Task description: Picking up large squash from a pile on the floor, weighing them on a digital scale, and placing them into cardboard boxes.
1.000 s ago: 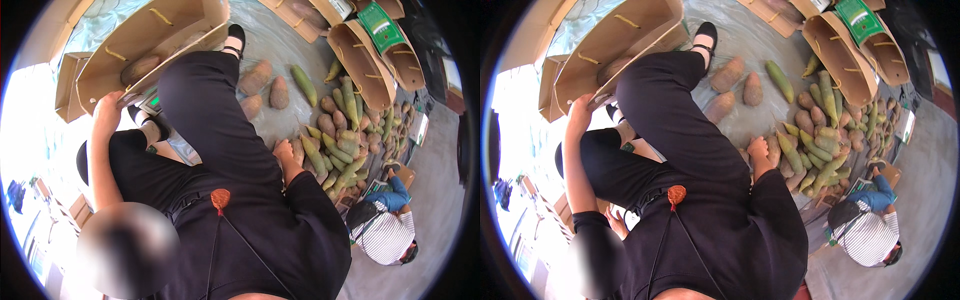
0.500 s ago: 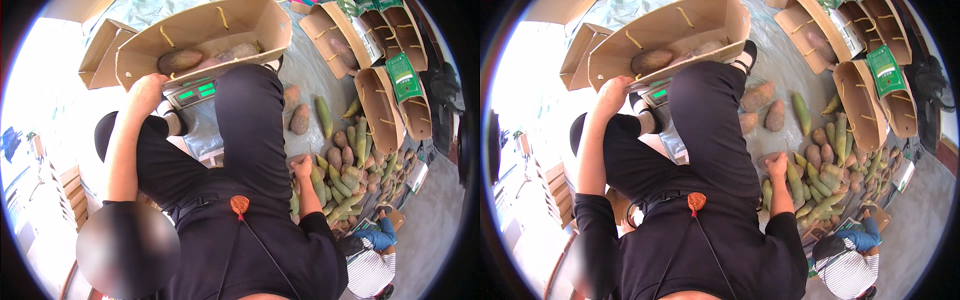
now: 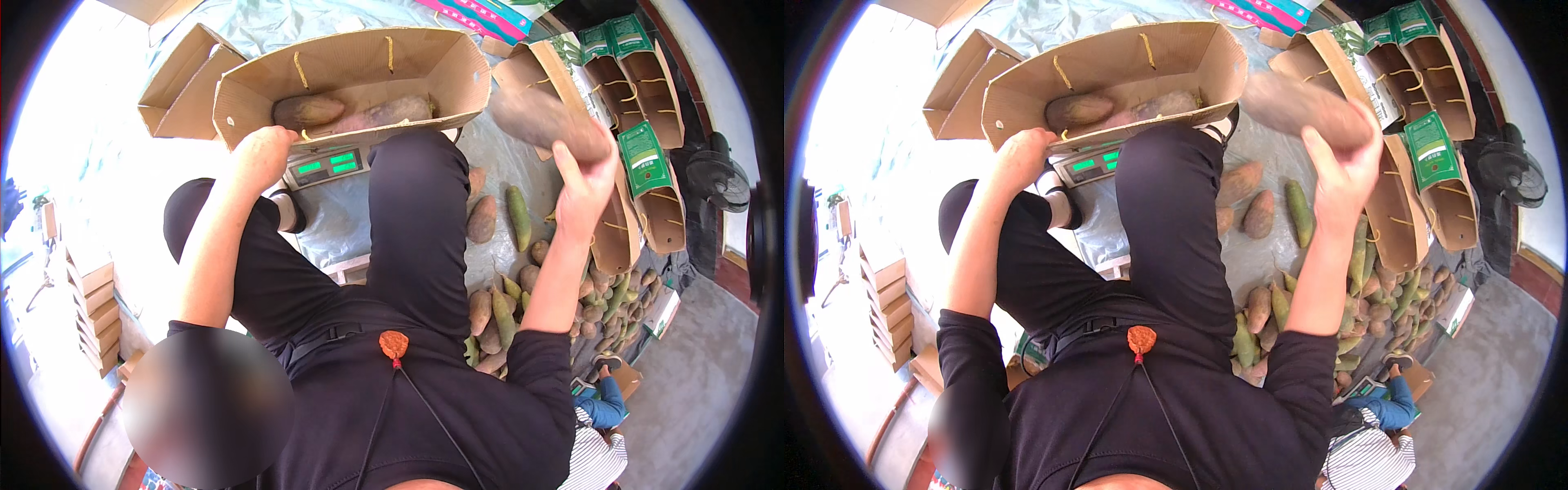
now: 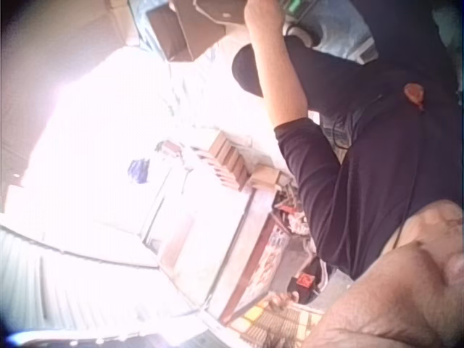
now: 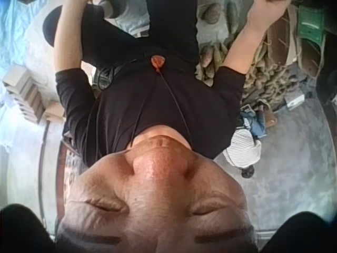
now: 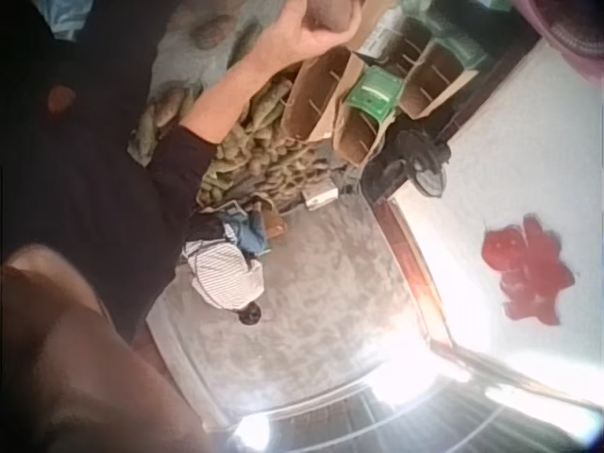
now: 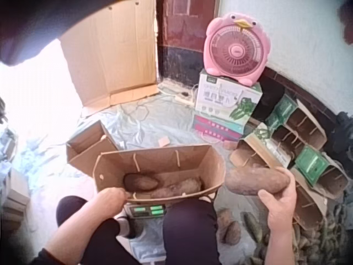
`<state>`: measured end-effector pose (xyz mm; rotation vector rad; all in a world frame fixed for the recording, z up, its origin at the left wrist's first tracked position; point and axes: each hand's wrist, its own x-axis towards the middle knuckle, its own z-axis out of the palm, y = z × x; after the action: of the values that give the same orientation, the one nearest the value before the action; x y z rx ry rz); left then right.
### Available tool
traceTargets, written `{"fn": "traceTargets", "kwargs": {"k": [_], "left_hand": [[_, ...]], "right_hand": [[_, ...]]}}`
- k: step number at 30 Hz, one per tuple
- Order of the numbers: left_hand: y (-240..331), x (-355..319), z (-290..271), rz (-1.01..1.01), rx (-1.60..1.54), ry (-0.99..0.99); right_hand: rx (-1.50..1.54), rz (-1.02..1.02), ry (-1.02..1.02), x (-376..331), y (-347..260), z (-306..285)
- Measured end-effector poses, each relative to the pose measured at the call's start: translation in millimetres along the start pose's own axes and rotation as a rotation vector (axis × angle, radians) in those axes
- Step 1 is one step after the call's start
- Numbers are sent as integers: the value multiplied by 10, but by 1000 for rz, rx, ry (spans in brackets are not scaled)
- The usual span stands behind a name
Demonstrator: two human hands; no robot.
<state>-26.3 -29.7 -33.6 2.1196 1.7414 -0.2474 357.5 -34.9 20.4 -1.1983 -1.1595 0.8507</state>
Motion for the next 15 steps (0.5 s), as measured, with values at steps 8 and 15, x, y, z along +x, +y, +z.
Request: {"fn": "traceTargets", "kwargs": {"k": [8,15], "left_hand": [[10,19,-17,-20,19,-19],[-48,48,50,41,-3,-1]], "right_hand": [[103,77,-306,525,645,1209],[-340,414,-424,703,950,1532]]}}
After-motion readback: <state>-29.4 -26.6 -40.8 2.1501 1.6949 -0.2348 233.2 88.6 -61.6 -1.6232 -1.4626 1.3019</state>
